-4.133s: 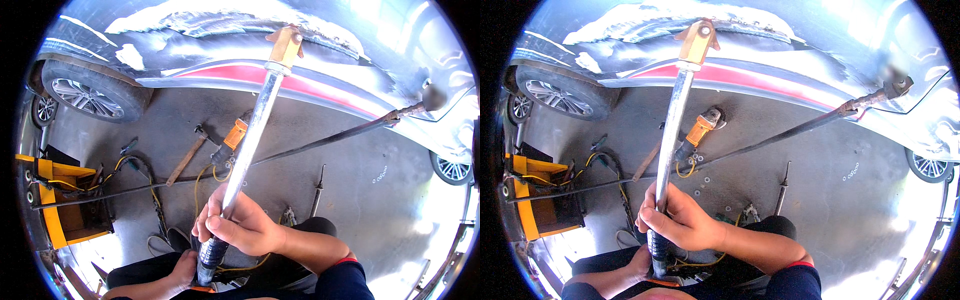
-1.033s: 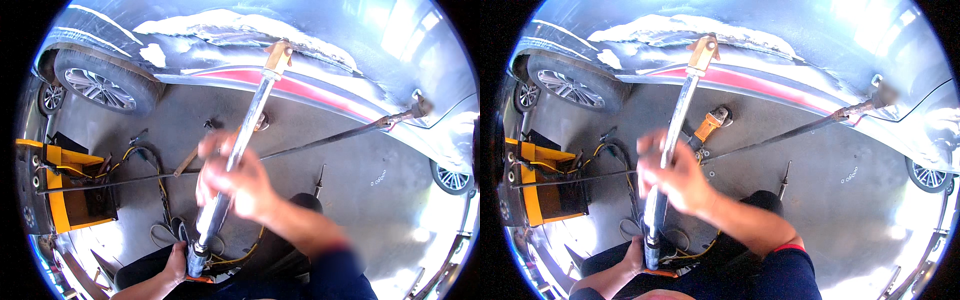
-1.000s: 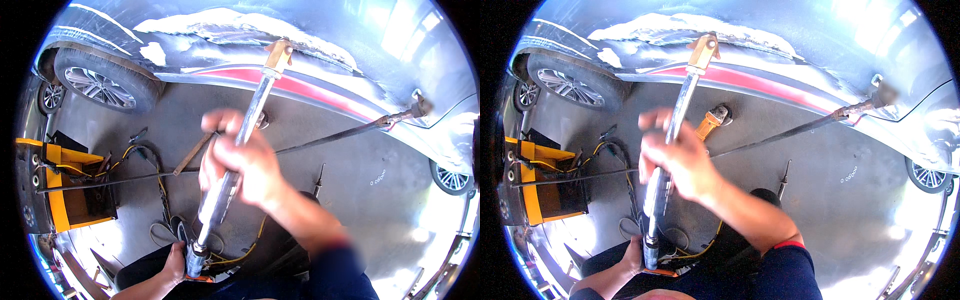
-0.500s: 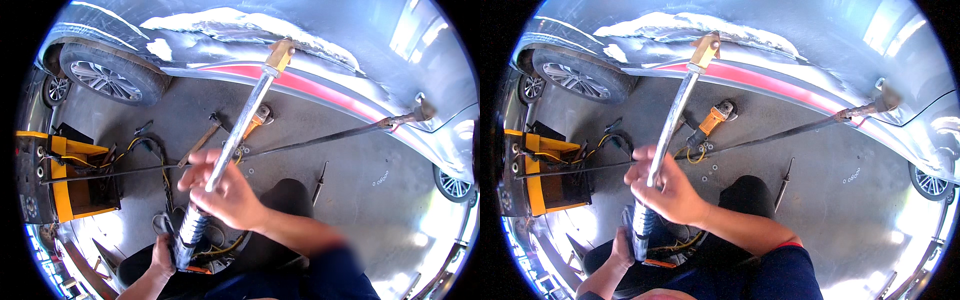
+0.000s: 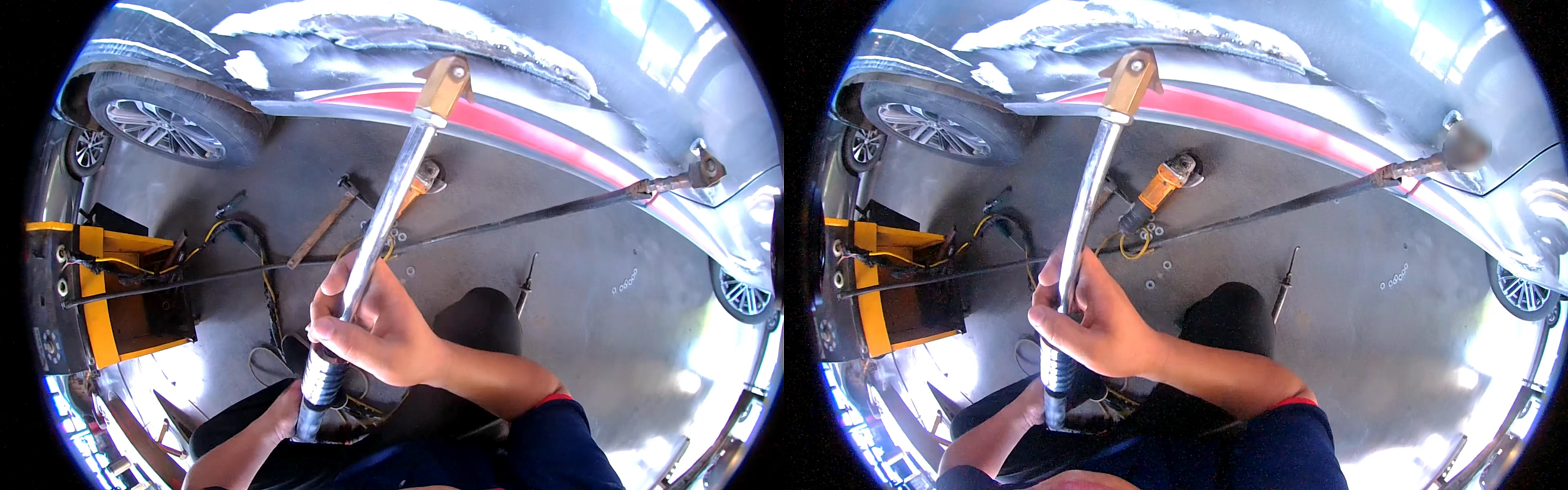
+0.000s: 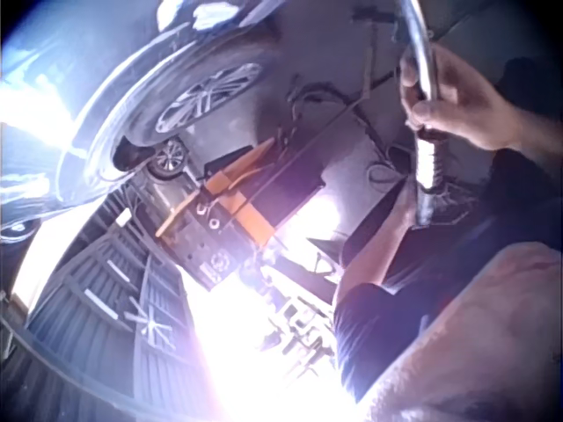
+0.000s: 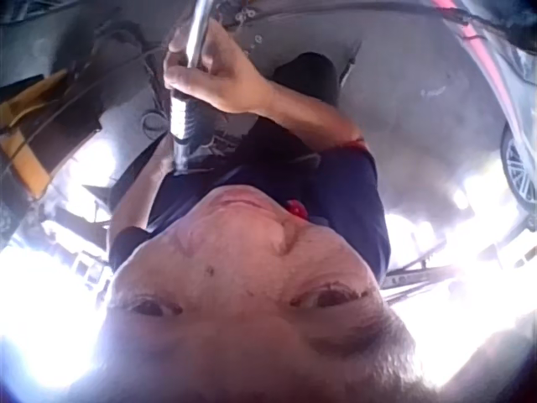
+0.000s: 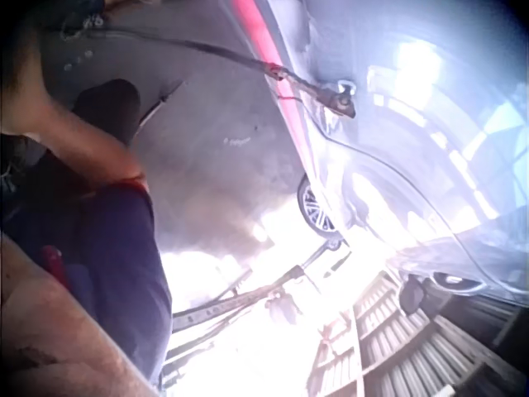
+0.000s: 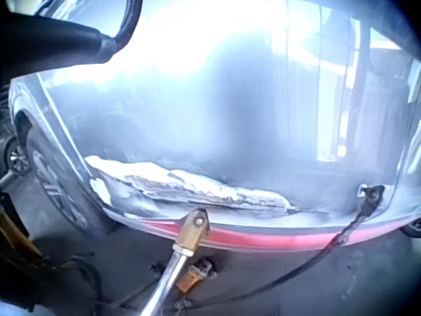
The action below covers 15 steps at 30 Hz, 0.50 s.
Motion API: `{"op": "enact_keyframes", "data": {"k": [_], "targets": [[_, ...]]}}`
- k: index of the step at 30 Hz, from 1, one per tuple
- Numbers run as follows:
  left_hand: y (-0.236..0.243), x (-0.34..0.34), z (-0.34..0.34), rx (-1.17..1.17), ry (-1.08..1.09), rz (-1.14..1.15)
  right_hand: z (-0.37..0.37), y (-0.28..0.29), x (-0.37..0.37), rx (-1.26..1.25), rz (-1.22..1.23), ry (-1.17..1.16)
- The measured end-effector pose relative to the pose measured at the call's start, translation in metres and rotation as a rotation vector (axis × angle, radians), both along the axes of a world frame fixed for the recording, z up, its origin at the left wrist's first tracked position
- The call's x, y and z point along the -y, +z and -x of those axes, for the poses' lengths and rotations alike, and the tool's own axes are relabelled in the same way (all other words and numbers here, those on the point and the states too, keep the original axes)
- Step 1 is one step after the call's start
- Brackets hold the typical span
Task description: The person uses a dent puller to pull out a dent on the side of a car, repeated several times while sitting on the floor.
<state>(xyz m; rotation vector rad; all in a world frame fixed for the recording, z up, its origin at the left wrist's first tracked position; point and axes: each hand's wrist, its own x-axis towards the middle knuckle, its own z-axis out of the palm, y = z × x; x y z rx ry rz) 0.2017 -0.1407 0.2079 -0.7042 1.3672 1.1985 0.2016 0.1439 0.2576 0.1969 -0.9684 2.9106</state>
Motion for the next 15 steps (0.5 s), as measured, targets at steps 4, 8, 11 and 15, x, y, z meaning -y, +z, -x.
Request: {"op": "enact_keyframes", "data": {"k": [4, 8, 11, 15], "targets": [[-0.002, -0.009, 0.007, -0.076, 0.080, 0.000, 0.005, -0.004, -0.008, 0.008, -0.037, -0.032], [-0.003, -0.002, 0.010, -0.073, 0.127, 0.004, 0.011, -0.001, -0.010, 0.004, -0.008, -0.066], [0.005, -0.012, 0.009, -0.089, 0.132, 0.018, 0.013, -0.002, -0.011, -0.005, -0.013, -0.078], [0.007, -0.010, 0.011, -0.094, 0.111, -0.031, 0.015, 0.000, -0.010, -0.001, 0.011, -0.076]]}}
